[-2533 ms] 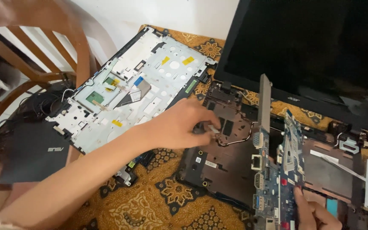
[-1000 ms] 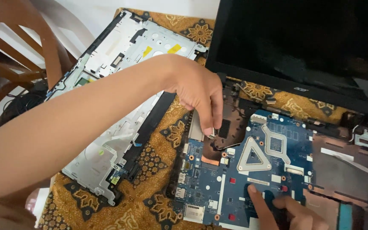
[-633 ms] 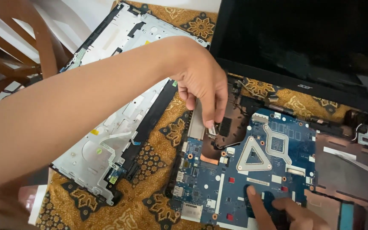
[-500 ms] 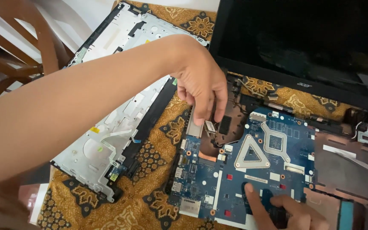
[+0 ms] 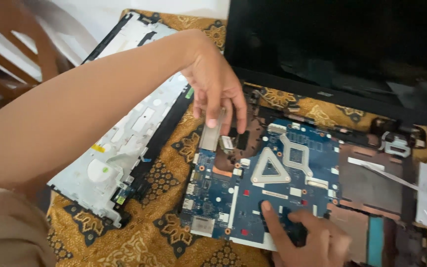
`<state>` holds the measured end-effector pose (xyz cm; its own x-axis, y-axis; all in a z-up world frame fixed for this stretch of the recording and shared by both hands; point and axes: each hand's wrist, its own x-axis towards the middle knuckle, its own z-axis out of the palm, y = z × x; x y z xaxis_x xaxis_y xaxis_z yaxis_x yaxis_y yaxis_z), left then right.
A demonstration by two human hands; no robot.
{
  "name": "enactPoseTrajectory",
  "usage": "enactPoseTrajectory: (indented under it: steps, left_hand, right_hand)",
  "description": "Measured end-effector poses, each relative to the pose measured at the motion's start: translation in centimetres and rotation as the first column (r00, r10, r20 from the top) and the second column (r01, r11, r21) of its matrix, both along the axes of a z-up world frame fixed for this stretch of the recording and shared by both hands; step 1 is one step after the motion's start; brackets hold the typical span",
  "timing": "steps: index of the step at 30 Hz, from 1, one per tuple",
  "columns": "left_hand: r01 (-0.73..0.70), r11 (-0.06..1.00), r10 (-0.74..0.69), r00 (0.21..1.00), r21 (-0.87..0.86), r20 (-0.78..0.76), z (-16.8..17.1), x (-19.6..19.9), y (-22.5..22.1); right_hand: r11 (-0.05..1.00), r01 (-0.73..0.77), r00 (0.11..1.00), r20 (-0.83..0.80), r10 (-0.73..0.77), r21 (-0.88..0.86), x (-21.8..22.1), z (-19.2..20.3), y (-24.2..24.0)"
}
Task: Reassembling a laptop by installing the motherboard and connecting various internal ribbon cables and components.
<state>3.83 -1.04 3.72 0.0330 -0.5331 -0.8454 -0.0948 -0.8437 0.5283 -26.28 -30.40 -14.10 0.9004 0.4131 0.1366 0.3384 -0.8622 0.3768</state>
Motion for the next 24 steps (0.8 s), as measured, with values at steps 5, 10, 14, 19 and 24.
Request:
enactPoseTrajectory:
  steps: [5,10,14,19,24]
  left_hand:
    - [-0.008,1.000,0.007,0.988,-0.001,-0.154,0.3,0.7,-1.1]
    - [0.037,0.999,-0.042,0.962,-0.026,-0.269,-1.5,2.5,-1.4]
    - [-0.014,0.996,-0.020,0.926,-0.088,-0.378,-2.3,2.9,-0.8]
    - [0.003,0.984,-0.055,0.955,-0.177,-0.291,-1.6,2.6,-0.1]
    - [-0.010,0.964,-0.028,0.990,-0.267,-0.137,-0.9,1.6,1.2]
  right_hand:
    - [0.993,0.004,0.990,0.138,-0.020,0.117,0.1,2.9,2.0]
    - [0.961,0.120,0.987,0.077,-0.143,0.248,-0.1,3.1,2.8]
    - [0.939,0.127,0.984,0.081,-0.160,0.319,-0.1,2.1,2.9]
    - [0.629,0.420,0.885,-0.142,-0.444,0.654,0.2,1.7,4.4]
    - [0.683,0.329,0.933,-0.112,-0.342,0.652,0.0,1.5,4.0]
